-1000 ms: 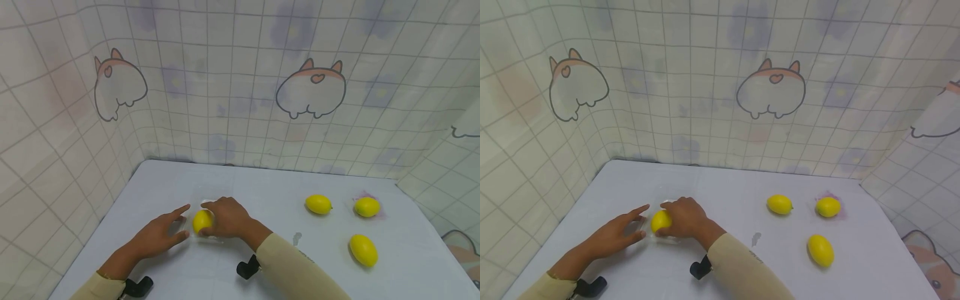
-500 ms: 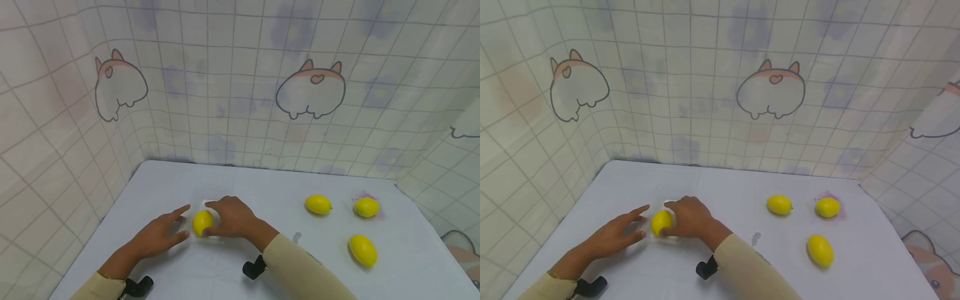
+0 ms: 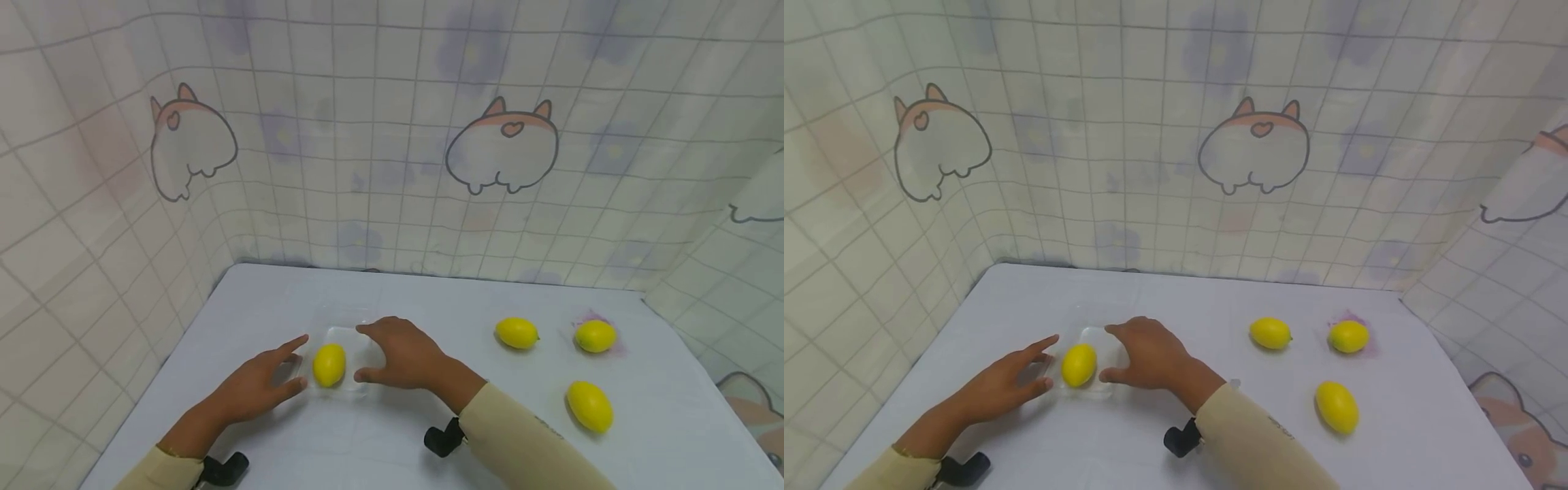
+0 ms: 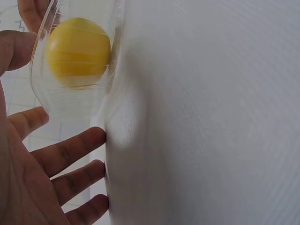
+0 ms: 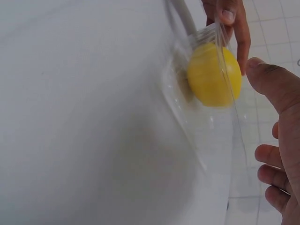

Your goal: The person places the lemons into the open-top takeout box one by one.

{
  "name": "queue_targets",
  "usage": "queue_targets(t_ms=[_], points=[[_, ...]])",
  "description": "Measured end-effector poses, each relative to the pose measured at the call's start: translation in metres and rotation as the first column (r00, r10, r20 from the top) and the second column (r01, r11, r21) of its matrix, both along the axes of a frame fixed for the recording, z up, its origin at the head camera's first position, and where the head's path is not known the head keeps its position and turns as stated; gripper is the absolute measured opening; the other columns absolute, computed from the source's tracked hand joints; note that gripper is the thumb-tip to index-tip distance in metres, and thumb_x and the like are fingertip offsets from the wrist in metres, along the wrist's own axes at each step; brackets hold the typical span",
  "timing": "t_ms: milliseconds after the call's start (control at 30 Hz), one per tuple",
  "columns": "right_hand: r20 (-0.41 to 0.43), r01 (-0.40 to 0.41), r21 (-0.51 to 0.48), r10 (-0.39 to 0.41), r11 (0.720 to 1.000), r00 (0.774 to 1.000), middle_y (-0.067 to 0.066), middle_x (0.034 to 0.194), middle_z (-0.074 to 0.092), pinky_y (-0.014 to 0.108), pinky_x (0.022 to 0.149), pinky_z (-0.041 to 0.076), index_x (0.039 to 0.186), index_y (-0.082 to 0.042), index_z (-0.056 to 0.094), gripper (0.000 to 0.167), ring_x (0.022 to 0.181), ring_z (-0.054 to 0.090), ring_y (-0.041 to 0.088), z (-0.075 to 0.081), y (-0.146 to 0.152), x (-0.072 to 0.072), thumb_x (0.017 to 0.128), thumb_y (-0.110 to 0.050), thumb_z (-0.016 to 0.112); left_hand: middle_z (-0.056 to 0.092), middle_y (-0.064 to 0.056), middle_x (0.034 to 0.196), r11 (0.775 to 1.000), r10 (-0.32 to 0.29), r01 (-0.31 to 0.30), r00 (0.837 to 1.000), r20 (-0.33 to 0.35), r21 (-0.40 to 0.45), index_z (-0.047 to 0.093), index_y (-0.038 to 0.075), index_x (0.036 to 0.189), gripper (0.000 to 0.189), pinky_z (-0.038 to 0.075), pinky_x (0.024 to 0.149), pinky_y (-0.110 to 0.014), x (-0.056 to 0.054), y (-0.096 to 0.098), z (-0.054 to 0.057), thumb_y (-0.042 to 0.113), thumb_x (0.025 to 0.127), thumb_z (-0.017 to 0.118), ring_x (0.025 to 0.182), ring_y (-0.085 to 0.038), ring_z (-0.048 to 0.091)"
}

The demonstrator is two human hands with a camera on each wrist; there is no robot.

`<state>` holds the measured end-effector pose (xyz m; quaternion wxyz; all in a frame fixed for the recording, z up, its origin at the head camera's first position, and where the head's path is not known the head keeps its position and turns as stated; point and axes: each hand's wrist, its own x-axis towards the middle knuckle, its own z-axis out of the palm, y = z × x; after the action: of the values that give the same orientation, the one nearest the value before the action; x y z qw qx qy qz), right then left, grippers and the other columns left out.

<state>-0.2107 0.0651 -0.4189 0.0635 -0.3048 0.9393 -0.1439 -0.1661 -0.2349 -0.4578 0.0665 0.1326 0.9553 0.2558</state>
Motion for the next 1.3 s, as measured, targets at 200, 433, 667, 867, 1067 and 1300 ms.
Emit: queue_targets(t_ms=[200, 433, 667, 867, 1067, 1300], points=[[0.006, -0.004, -0.021, 0.004, 1.000, 1.000, -0.006, 0.149, 0.054, 0.046, 0.114, 0.040, 0.154, -0.025, 0.049, 0.081, 0.139, 0.046, 0.021, 0.006, 0.017, 0.007, 0.086, -0.061, 0.075, 0.062, -0.007, 0.139, 1.000, -0.005, 0.005, 1.000, -0.007, 0.016, 0.033, 0.028, 0.162, 0.081, 0.036, 0.109, -0.068, 0.002, -0.003, -0.003, 0.060, 0.095, 0.065, 0.137, -0.039, 0.048], [0.024, 0.046, -0.011, -0.045, 0.999, 0.999, -0.003, 0.151, 0.052, 0.049, 0.114, 0.039, 0.154, -0.026, 0.049, 0.081, 0.141, 0.044, 0.023, 0.004, 0.040, 0.015, 0.086, -0.062, 0.075, 0.063, -0.007, 0.137, 1.000, -0.008, 0.008, 1.000, -0.015, 0.019, 0.034, 0.028, 0.162, 0.080, 0.037, 0.108, -0.068, 0.004, -0.003, -0.003, 0.057, 0.095, 0.066, 0.136, -0.039, 0.049], [0.029, 0.061, -0.025, -0.060, 0.998, 0.998, -0.002, 0.151, 0.052, 0.051, 0.115, 0.038, 0.153, -0.023, 0.049, 0.082, 0.141, 0.044, 0.024, 0.002, 0.064, 0.020, 0.086, -0.060, 0.076, 0.063, -0.008, 0.137, 1.000, -0.018, 0.018, 1.000, -0.021, 0.017, 0.033, 0.026, 0.162, 0.079, 0.036, 0.108, -0.068, 0.005, -0.001, -0.001, 0.054, 0.096, 0.067, 0.136, -0.039, 0.049], [0.000, 0.102, -0.040, -0.102, 0.994, 0.995, -0.001, 0.150, 0.053, 0.050, 0.114, 0.039, 0.152, -0.023, 0.051, 0.081, 0.139, 0.045, 0.024, 0.002, 0.088, 0.024, 0.085, -0.061, 0.077, 0.064, -0.008, 0.137, 0.999, -0.037, 0.038, 0.999, -0.033, 0.024, 0.034, 0.025, 0.162, 0.079, 0.037, 0.108, -0.067, 0.004, -0.003, 0.000, 0.055, 0.096, 0.066, 0.135, -0.039, 0.050], [-0.020, 0.146, -0.062, -0.147, 0.987, 0.989, -0.003, 0.148, 0.054, 0.048, 0.113, 0.040, 0.150, -0.025, 0.053, 0.081, 0.137, 0.047, 0.023, 0.000, 0.112, 0.028, 0.083, -0.064, 0.077, 0.063, -0.008, 0.137, 0.999, -0.041, 0.042, 0.998, -0.037, 0.021, 0.034, 0.026, 0.161, 0.079, 0.037, 0.108, -0.067, 0.003, -0.004, -0.001, 0.057, 0.096, 0.065, 0.135, -0.039, 0.050], [0.009, 0.176, -0.085, -0.175, 0.981, 0.984, -0.001, 0.149, 0.053, 0.052, 0.113, 0.040, 0.150, -0.023, 0.053, 0.083, 0.138, 0.047, 0.025, 0.003, 0.136, 0.031, 0.083, -0.065, 0.077, 0.063, -0.008, 0.137, 0.999, -0.043, 0.044, 0.998, -0.046, 0.016, 0.034, 0.025, 0.162, 0.079, 0.037, 0.108, -0.067, 0.001, -0.004, -0.002, 0.056, 0.096, 0.065, 0.135, -0.040, 0.049]])
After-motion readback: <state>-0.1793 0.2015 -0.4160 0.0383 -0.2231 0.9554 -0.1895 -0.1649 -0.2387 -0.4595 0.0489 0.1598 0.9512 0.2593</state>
